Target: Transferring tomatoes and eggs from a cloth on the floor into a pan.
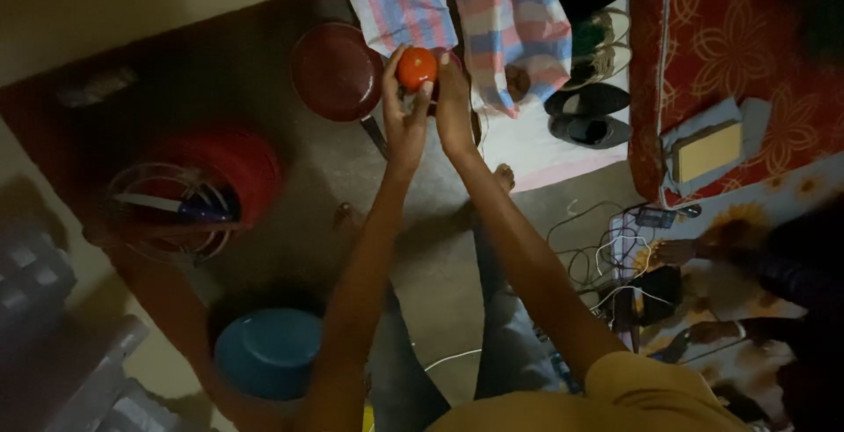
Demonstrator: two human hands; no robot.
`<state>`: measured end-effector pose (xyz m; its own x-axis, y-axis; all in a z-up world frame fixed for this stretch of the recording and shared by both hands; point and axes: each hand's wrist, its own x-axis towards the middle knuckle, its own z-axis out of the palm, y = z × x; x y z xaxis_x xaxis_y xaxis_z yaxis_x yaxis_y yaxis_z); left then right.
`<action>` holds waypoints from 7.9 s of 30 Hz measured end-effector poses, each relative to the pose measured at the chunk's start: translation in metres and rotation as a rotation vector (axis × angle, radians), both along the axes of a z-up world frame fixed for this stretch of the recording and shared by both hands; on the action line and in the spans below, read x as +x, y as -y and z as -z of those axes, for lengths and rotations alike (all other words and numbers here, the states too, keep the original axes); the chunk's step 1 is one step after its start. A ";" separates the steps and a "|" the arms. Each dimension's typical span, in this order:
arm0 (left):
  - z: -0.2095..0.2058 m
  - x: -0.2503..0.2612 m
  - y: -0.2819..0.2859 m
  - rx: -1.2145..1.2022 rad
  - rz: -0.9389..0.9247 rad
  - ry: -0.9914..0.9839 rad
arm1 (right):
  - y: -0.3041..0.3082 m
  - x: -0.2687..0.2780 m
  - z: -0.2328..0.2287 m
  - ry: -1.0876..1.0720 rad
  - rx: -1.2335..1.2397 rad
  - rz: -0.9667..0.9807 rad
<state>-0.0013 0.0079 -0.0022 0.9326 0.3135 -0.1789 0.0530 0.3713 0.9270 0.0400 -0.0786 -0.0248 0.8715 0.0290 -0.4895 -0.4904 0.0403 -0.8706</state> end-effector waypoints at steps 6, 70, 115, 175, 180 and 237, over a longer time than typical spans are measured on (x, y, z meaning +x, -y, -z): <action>0.058 -0.011 -0.027 0.294 -0.084 0.045 | -0.038 -0.003 0.002 -0.120 0.283 -0.009; 0.364 0.049 0.142 -0.079 0.456 -0.205 | 0.160 0.001 0.300 0.366 -0.022 0.148; 0.422 0.060 0.238 0.537 0.212 -0.045 | 0.282 0.089 0.489 0.354 -0.733 -0.103; 0.007 0.061 0.228 0.028 0.278 -0.045 | 0.214 0.007 -0.054 -0.019 0.378 0.316; 0.001 0.066 0.210 -0.257 0.159 -0.099 | 0.200 -0.008 -0.025 0.402 0.180 0.140; -0.053 0.049 0.152 -0.576 0.179 0.124 | 0.142 0.012 -0.101 0.325 -0.041 0.133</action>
